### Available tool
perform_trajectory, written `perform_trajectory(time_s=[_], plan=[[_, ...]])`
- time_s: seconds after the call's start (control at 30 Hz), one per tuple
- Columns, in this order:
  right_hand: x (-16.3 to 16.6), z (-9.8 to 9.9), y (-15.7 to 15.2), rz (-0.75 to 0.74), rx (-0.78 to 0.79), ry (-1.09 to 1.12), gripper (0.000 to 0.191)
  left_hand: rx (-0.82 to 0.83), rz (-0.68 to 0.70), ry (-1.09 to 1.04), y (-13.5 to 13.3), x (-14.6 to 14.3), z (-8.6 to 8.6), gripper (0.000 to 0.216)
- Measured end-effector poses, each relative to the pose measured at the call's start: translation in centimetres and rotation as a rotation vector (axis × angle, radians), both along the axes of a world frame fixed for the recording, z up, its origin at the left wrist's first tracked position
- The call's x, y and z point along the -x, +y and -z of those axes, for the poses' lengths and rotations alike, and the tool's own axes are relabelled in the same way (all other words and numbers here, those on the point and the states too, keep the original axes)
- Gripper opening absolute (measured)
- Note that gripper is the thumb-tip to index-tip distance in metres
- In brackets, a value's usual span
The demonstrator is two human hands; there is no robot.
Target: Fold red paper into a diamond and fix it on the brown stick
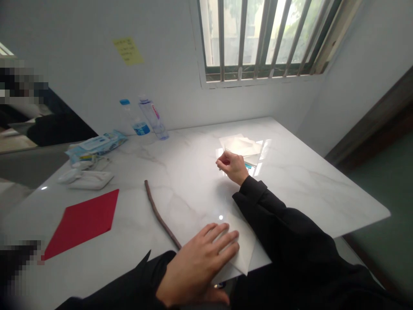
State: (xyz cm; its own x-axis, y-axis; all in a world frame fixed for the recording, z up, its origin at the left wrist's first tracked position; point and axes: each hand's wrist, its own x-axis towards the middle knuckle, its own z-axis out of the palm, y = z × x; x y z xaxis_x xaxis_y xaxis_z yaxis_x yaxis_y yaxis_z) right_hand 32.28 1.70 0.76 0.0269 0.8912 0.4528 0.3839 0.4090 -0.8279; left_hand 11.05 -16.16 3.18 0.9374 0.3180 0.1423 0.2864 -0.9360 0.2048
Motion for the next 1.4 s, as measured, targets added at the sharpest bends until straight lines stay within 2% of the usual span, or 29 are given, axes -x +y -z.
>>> perform_trajectory(time_s=[0.03,0.13,0.27,0.43,0.53,0.67,0.73,0.8,0.9,1.0,1.1,1.4], plan=[[-0.3,0.1,0.2,0.016,0.002,-0.010,0.017,-0.044,0.000,-0.003,-0.9,0.0,0.2,0.068],[-1.1,0.3,0.7,0.045,0.019,-0.021,0.017,-0.192,-0.063,-0.117,-2.8,-0.2,1.1,0.012],[-1.8,0.9,1.3,0.043,0.089,0.008,0.023,-0.160,-0.061,-0.180,-3.6,-0.3,1.5,0.009],[-2.0,1.6,1.7,-0.022,0.162,0.074,0.029,0.085,-0.067,-0.190,-2.2,-0.2,0.0,0.008],[-2.0,1.8,1.9,-0.007,0.163,0.143,0.031,0.274,-0.128,-0.233,0.3,0.3,-2.0,0.019],[-2.0,2.0,2.1,0.021,0.165,0.213,0.037,0.562,-0.449,-0.521,6.4,1.9,-4.1,0.021],[-1.9,2.1,2.2,0.045,0.147,0.261,0.040,0.714,-0.648,-0.781,9.7,2.9,-4.0,0.030],[-1.8,2.1,2.2,0.065,0.134,0.330,0.044,0.891,-0.798,-1.000,12.4,3.9,-3.2,0.039],[-1.5,2.1,2.1,0.076,0.143,0.397,0.049,1.041,-0.963,-1.092,14.4,5.0,-1.4,0.044],[-0.8,2.1,1.8,0.026,0.189,0.384,0.052,1.095,-0.985,-1.108,14.6,5.7,0.0,0.047],[0.3,2.0,1.1,-0.097,0.304,0.392,0.052,1.032,-0.962,-1.127,14.7,6.2,0.6,0.048],[2.4,0.3,-1.4,-0.329,0.588,0.700,0.046,0.610,-0.574,-0.886,14.4,6.9,-0.1,0.025]])
